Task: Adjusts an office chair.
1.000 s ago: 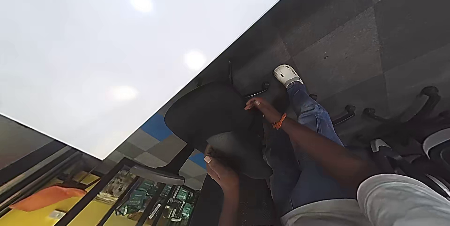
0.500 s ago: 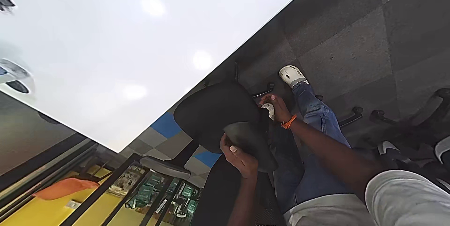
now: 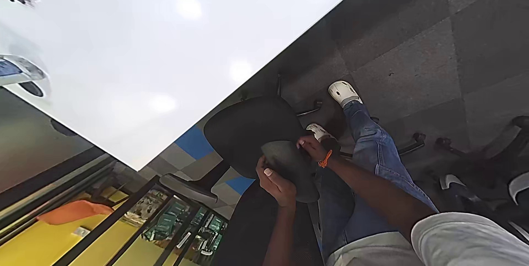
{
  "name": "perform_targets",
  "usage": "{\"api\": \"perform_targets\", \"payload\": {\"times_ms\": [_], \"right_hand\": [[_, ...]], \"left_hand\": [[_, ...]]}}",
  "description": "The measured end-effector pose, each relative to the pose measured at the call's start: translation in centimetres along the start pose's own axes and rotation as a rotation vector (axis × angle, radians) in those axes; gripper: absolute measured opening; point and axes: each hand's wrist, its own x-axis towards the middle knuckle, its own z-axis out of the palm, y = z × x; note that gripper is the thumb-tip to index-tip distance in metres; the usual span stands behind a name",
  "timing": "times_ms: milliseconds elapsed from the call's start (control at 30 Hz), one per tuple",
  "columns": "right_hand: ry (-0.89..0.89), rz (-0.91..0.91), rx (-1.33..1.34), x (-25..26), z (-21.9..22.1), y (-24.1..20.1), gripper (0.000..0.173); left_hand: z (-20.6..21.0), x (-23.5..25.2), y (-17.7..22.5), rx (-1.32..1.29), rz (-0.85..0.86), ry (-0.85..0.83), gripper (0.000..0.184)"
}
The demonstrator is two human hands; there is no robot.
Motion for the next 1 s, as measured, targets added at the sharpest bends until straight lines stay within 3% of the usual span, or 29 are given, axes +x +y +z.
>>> {"api": "perform_targets", "payload": {"times_ms": [500,700,800,933,1000], "right_hand": [[-0.178,0.027,-0.201,0.1,0.9,-0.8,0.052],[-0.116,0.058,-0.168,0.8,-2.3,4.7,0.043],[-0.092,0.028,-0.168,-0.5,-1.7,5.1,0.045],[-0.093,0.155,-0.348,-2.6,-2.4,4.0,0.045],[-0.01,0.225,-0.407,-3.8,-2.8,2.4,0.04]], "left_hand": [[-1.7,-1.9,0.3,0.026,-0.12,0.037,0.072],[4.1,-2.2,-4.0,0.161,0.049,-0.082,0.072],[3.6,-3.6,-4.3,0.146,0.048,-0.076,0.074],[3.5,-4.9,-4.4,0.202,0.051,-0.116,0.071],[3.4,-5.2,-4.2,0.241,0.052,-0.128,0.067]]}}
